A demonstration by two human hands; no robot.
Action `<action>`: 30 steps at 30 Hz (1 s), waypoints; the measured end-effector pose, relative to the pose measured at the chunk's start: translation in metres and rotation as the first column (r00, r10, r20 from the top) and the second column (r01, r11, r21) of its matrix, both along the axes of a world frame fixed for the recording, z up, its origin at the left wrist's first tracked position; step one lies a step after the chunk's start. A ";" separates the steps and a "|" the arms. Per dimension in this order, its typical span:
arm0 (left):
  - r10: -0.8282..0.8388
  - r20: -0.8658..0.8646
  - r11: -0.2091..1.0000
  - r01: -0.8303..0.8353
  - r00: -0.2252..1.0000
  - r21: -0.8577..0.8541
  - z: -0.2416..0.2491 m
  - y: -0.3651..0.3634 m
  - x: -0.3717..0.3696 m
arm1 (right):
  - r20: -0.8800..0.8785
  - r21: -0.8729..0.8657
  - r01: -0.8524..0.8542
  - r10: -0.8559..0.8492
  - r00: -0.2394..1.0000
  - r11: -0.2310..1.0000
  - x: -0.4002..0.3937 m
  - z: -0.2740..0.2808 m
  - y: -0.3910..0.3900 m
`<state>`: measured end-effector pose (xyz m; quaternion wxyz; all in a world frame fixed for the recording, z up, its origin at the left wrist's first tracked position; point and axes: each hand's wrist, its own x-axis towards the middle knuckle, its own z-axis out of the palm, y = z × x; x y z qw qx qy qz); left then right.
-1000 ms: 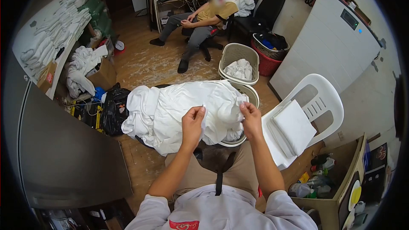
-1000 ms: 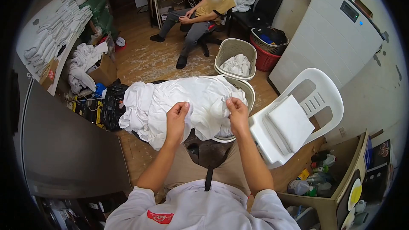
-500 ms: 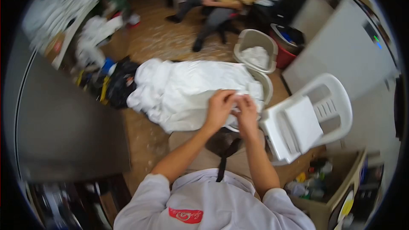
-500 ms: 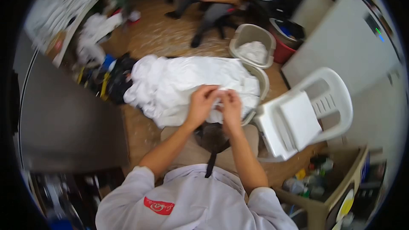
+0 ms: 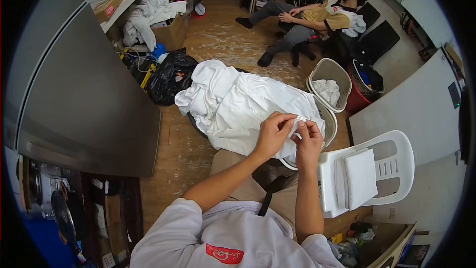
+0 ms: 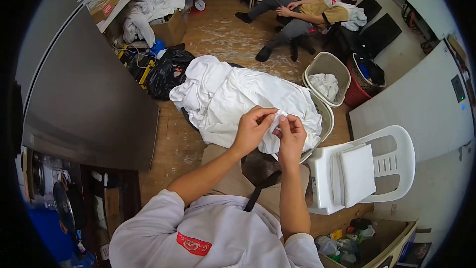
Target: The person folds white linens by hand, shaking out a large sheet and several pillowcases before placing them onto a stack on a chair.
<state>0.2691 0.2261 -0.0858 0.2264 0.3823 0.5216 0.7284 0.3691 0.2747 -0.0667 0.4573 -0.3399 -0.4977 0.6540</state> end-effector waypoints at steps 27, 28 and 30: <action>-0.546 -0.565 0.822 0.526 0.618 -0.220 0.124 0.065 -0.039 | -0.114 0.201 -0.109 0.134 0.984 0.974 0.041 0.066 0.041; -0.552 -0.574 0.815 0.535 0.605 -0.220 0.136 0.070 -0.037 | -0.123 0.207 -0.093 0.120 0.985 0.974 0.037 0.066 0.040; -0.479 -0.652 0.837 0.529 0.588 -0.138 0.159 0.078 -0.034 | -0.213 0.416 -0.028 0.127 0.969 0.909 0.029 0.058 0.039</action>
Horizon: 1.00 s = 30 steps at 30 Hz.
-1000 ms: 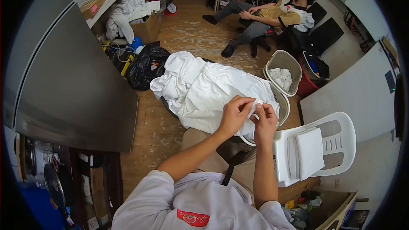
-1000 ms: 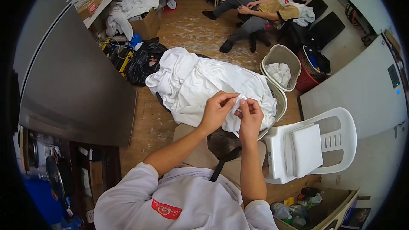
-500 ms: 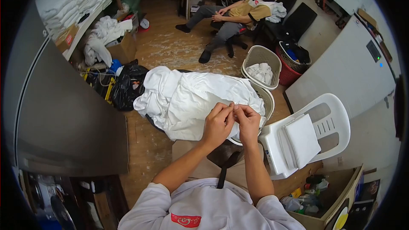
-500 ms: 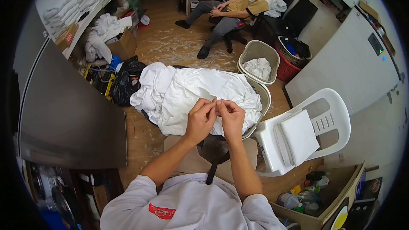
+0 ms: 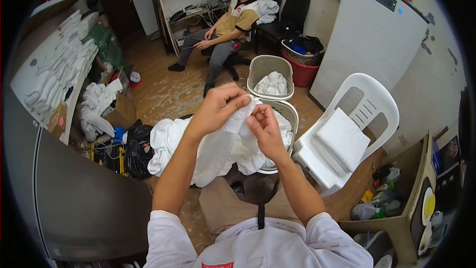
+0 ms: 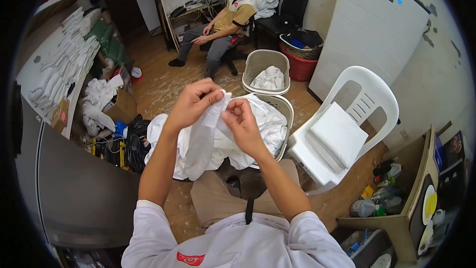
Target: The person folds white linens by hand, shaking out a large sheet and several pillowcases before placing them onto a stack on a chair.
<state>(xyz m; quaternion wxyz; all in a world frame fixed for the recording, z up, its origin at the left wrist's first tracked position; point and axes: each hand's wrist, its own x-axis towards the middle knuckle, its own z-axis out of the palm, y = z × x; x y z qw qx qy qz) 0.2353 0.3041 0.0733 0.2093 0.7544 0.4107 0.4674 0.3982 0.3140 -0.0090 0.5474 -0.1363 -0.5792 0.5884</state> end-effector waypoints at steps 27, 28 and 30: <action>0.235 -0.056 0.970 -0.231 0.970 0.075 0.077 0.044 0.031 | 0.269 0.376 0.613 -0.715 0.645 0.695 -0.042 0.043 0.004; 0.234 -0.056 0.970 -0.229 0.971 0.075 0.075 0.043 0.032 | 0.282 0.368 0.609 -0.708 0.647 0.703 -0.047 0.045 0.005; 0.210 -0.062 0.973 -0.202 0.976 0.113 0.073 0.043 0.031 | 0.235 0.349 0.610 -0.697 0.677 0.711 -0.056 0.030 0.021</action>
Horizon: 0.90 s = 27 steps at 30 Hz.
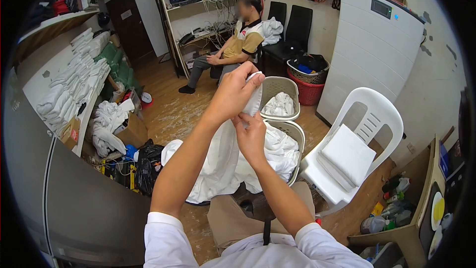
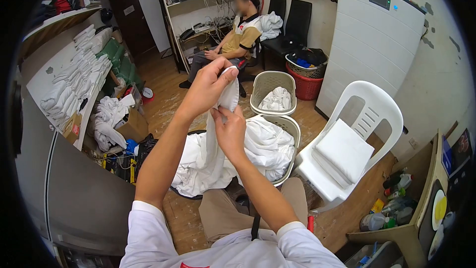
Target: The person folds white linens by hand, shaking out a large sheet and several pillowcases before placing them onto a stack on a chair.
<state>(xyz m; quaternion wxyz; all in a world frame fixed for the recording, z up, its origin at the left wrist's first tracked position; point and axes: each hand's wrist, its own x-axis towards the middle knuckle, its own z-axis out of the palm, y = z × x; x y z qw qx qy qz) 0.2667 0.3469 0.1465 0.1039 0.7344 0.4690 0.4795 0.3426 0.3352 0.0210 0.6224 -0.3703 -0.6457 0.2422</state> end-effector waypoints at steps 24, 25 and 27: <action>0.201 0.008 0.979 -0.201 0.980 0.030 0.006 0.013 -0.058 | -0.302 -0.305 -0.859 0.814 0.496 0.410 0.025 0.013 -0.038; 0.298 -0.004 0.951 -0.297 0.955 0.085 0.008 0.016 -0.068 | -0.241 -0.274 -0.868 0.844 0.480 0.415 0.029 0.012 -0.046; 0.438 0.030 0.887 -0.437 0.898 0.149 0.018 0.020 -0.108 | -0.170 -0.243 -0.885 0.881 0.441 0.396 0.045 0.003 -0.058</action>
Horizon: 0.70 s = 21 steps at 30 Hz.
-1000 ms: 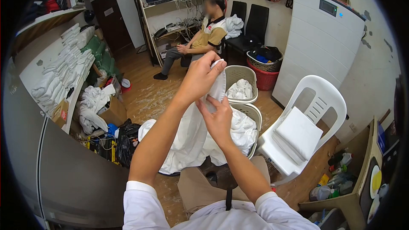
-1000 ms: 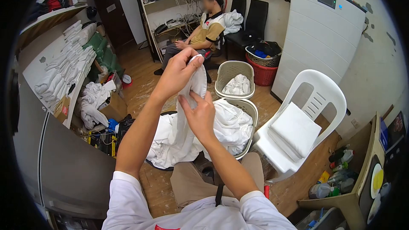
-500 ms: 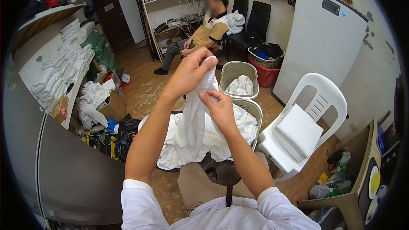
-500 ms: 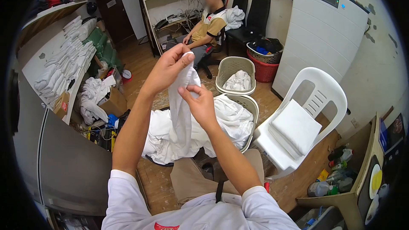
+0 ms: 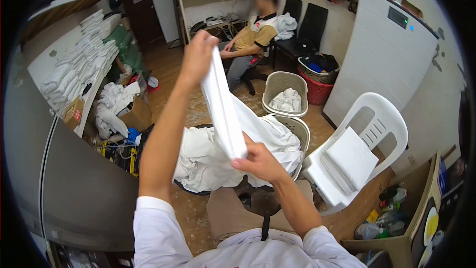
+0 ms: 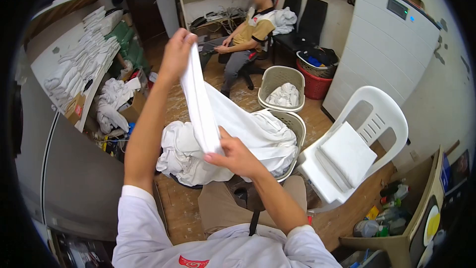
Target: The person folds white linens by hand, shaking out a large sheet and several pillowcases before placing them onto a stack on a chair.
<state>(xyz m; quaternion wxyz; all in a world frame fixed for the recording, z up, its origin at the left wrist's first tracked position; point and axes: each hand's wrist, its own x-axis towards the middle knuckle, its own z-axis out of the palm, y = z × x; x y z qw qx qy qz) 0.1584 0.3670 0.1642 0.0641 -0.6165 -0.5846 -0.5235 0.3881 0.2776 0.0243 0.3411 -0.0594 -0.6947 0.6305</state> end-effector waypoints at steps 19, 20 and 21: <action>0.886 0.121 0.356 -0.825 0.447 0.439 0.144 -0.223 -0.339 | 0.784 0.317 -0.320 -0.056 0.619 0.893 0.090 -0.055 0.031; 0.888 0.151 0.333 -0.834 0.435 0.440 0.154 -0.245 -0.374 | 0.769 0.366 -0.102 -0.239 0.593 0.925 0.103 -0.006 0.063; 0.888 0.182 0.312 -0.843 0.423 0.438 0.164 -0.259 -0.393 | 0.614 0.538 0.131 -0.494 0.616 0.832 0.115 0.049 0.093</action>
